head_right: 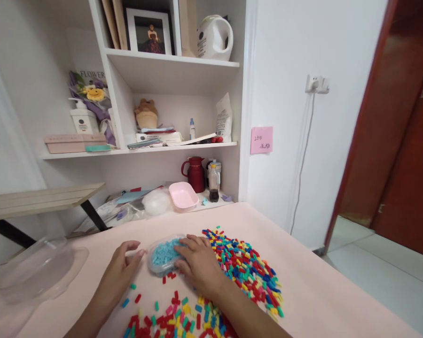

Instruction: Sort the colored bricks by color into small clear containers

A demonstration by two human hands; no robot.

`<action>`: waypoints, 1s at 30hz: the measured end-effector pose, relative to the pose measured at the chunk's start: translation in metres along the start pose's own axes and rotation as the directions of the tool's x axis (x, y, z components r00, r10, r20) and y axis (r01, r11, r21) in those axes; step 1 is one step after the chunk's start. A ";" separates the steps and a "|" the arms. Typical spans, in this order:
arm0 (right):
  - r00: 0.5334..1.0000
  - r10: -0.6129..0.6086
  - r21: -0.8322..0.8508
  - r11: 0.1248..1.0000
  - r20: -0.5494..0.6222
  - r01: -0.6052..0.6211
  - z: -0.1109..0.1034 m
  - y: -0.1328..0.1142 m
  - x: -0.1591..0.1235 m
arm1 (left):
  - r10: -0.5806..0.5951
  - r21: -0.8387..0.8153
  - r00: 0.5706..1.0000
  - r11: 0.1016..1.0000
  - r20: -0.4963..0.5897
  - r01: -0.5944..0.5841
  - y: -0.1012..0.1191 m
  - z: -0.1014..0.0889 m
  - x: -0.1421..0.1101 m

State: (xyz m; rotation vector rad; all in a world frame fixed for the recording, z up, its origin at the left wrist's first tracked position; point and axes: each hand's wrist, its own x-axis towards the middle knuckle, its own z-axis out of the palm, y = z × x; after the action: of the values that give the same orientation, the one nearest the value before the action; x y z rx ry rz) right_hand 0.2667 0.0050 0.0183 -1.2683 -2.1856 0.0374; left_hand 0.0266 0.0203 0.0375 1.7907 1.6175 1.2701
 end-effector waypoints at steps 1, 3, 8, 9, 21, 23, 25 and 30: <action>1.000 0.001 0.005 1.000 0.001 -0.001 -0.001 -0.001 -0.001 | 0.021 0.024 0.999 1.000 -0.029 -0.020 -0.001 0.000 0.000; 1.000 0.004 0.007 1.000 0.009 -0.004 -0.002 -0.003 -0.001 | 0.078 0.072 0.995 0.995 -0.062 -0.073 -0.001 0.000 0.001; 0.999 0.003 0.000 1.000 0.043 -0.003 -0.004 -0.005 -0.001 | 0.383 0.432 0.920 0.819 0.077 -0.377 0.011 0.002 -0.004; 0.999 0.003 0.001 1.000 0.050 -0.003 -0.005 -0.006 -0.001 | 0.388 0.493 0.906 0.763 0.167 -0.418 0.013 0.003 -0.006; 0.993 -0.002 0.028 1.000 0.117 -0.001 -0.012 -0.002 0.001 | 0.081 0.627 0.883 0.675 0.462 -0.390 0.020 0.002 -0.006; 0.994 0.003 0.021 1.000 0.107 -0.006 -0.010 -0.003 0.003 | 0.082 0.642 0.888 0.661 0.452 -0.388 0.021 0.006 -0.007; 0.995 0.009 0.003 1.000 0.098 -0.009 -0.008 -0.005 0.005 | 0.079 0.668 0.891 0.633 0.447 -0.392 0.024 0.012 -0.009; 0.996 0.020 -0.037 0.999 0.085 -0.017 -0.003 -0.009 0.010 | 0.089 0.745 0.900 0.529 0.427 -0.406 0.033 0.028 -0.013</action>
State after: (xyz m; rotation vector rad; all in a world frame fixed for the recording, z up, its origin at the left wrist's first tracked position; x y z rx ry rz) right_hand 0.2575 0.0067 0.0283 -1.3298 -2.2568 0.0606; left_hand 0.0692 0.0071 0.0450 2.6907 1.9344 0.1388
